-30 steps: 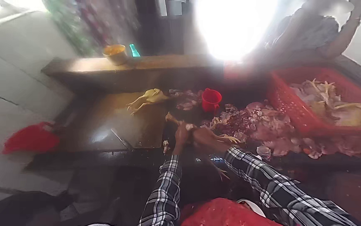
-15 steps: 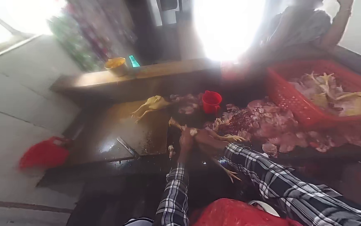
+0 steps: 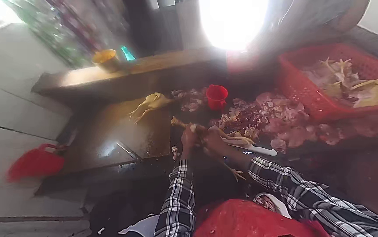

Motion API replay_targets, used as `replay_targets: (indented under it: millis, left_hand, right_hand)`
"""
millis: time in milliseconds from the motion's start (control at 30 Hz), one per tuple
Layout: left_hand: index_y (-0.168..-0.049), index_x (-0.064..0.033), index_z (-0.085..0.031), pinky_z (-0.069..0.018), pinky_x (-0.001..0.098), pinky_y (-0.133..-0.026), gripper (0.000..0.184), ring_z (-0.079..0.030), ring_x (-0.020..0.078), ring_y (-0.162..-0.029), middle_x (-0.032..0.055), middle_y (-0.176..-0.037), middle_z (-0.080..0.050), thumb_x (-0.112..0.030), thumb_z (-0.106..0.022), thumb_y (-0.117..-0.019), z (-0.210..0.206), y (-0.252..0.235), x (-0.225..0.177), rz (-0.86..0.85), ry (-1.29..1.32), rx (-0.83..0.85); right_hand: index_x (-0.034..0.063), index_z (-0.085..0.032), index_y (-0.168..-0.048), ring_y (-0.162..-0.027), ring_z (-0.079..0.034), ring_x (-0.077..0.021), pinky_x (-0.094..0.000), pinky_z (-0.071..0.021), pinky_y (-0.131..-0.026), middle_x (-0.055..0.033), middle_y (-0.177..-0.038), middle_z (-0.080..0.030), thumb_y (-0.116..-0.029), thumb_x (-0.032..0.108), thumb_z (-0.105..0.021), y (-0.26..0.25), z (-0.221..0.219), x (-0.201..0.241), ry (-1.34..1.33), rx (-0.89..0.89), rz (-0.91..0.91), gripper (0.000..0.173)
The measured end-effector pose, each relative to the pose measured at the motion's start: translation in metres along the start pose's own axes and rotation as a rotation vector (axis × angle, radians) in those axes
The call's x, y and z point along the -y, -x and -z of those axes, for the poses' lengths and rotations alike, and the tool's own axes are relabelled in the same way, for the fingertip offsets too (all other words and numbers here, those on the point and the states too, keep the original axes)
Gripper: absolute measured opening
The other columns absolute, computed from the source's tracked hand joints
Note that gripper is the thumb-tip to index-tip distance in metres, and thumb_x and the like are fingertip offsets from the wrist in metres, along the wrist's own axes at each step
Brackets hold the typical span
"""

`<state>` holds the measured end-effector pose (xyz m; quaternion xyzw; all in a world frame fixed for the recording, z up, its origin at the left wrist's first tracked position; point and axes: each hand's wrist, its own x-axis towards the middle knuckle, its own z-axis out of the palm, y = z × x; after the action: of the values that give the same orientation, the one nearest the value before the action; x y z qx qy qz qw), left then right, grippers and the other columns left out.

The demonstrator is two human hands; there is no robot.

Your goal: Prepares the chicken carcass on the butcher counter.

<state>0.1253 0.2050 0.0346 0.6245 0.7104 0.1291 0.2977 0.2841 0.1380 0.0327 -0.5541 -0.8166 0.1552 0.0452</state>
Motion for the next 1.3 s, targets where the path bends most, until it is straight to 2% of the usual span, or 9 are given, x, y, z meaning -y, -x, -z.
replay_targets:
  millis: [167,267,400,500,733,933,1033,1167,1300]
  left_hand:
    - [-0.148,-0.0231,-0.051,-0.0532,0.0628,-0.095,0.052,-0.067,0.0367,-0.115,0.0155,-0.126,-0.070,-0.042,-0.058,-0.0995,0.008,-0.020,0.007,-0.027,0.055,0.034]
    - [-0.146,-0.0206,-0.053,-0.0516,0.0626,-0.098,0.052,-0.066,0.0357,-0.118,0.0153,-0.128,-0.069,-0.045,-0.057,-0.1002,0.012,-0.033,0.014,-0.068,0.066,0.027]
    - [-0.148,-0.0229,-0.050,-0.0522,0.0628,-0.098,0.054,-0.067,0.0368,-0.116,0.0161,-0.126,-0.070,-0.047,-0.058,-0.1001,0.008,-0.033,0.016,-0.123,0.026,0.070]
    - [-0.147,-0.0253,-0.050,-0.0532,0.0636,-0.094,0.051,-0.068,0.0373,-0.113,0.0156,-0.123,-0.071,-0.046,-0.056,-0.1013,0.010,-0.025,0.017,-0.122,-0.024,0.063]
    - [-0.156,-0.0262,-0.035,-0.0542,0.0626,-0.094,0.064,-0.069,0.0375,-0.111,0.0169,-0.124,-0.070,-0.044,-0.059,-0.0996,0.027,-0.028,0.032,-0.136,-0.053,0.132]
    - [-0.154,-0.0237,-0.040,-0.0544,0.0624,-0.094,0.058,-0.069,0.0371,-0.113,0.0170,-0.127,-0.068,-0.038,-0.059,-0.1006,0.023,-0.043,0.051,-0.117,0.078,0.073]
    - [-0.152,-0.0236,-0.042,-0.0532,0.0623,-0.097,0.056,-0.067,0.0360,-0.116,0.0158,-0.130,-0.068,-0.039,-0.060,-0.1006,0.027,-0.053,0.060,-0.157,0.092,0.085]
    - [-0.150,-0.0214,-0.046,-0.0533,0.0622,-0.097,0.056,-0.067,0.0362,-0.117,0.0156,-0.130,-0.068,-0.040,-0.062,-0.1001,0.017,-0.047,0.051,-0.195,0.082,0.037]
    - [-0.150,-0.0212,-0.046,-0.0539,0.0608,-0.097,0.056,-0.068,0.0348,-0.116,0.0150,-0.130,-0.068,-0.039,-0.062,-0.0996,0.012,-0.040,0.041,-0.176,0.091,-0.024]
  right_hand:
    - [0.0194,-0.067,-0.133,-0.141,-0.047,-0.0363,-0.0680,-0.0236,-0.120,-0.0107,-0.140,-0.063,-0.1013,0.039,-0.053,0.060,0.009,-0.011,-0.026,0.035,-0.041,0.040]
    - [0.0170,-0.071,-0.117,-0.132,-0.055,-0.0315,-0.0607,-0.0353,-0.114,-0.0045,-0.128,-0.070,-0.1031,0.034,-0.052,0.097,-0.012,-0.043,-0.019,-0.080,0.068,0.030]
    - [0.0184,-0.070,-0.122,-0.132,-0.056,-0.0256,-0.0537,-0.0384,-0.115,-0.0013,-0.134,-0.067,-0.1043,0.030,-0.048,0.112,-0.027,-0.088,-0.127,-0.223,0.017,0.030]
    - [0.0128,-0.070,-0.123,-0.128,-0.058,-0.0274,-0.0514,-0.0416,-0.112,-0.0079,-0.129,-0.068,-0.1047,0.033,-0.044,0.093,0.002,-0.079,-0.166,-0.300,-0.082,0.038]
    - [0.0161,-0.061,-0.137,-0.131,-0.054,-0.0404,-0.0687,-0.0400,-0.106,-0.0158,-0.136,-0.063,-0.0951,0.037,-0.060,0.008,0.037,-0.041,-0.150,0.189,-0.171,0.047]
    - [0.0172,-0.069,-0.125,-0.128,-0.058,-0.0367,-0.0663,-0.0459,-0.101,-0.0092,-0.136,-0.064,-0.0990,0.024,-0.052,0.033,0.019,-0.063,-0.037,0.167,-0.024,0.032]
    - [0.0180,-0.073,-0.119,-0.141,-0.048,-0.0297,-0.0592,-0.0375,-0.115,-0.0025,-0.152,-0.054,-0.1010,0.031,-0.050,0.057,0.013,-0.080,-0.077,0.186,0.074,0.032]
    - [0.0109,-0.071,-0.121,-0.125,-0.061,-0.0320,-0.0544,-0.0482,-0.106,-0.0122,-0.126,-0.069,-0.1054,0.033,-0.047,0.037,0.039,-0.060,-0.127,0.010,-0.110,0.037]
    - [0.0182,-0.066,-0.132,-0.118,-0.064,-0.0408,-0.0710,-0.0497,-0.092,-0.0156,-0.125,-0.069,-0.0943,0.031,-0.063,-0.015,0.026,-0.051,-0.151,0.166,-0.163,0.040]
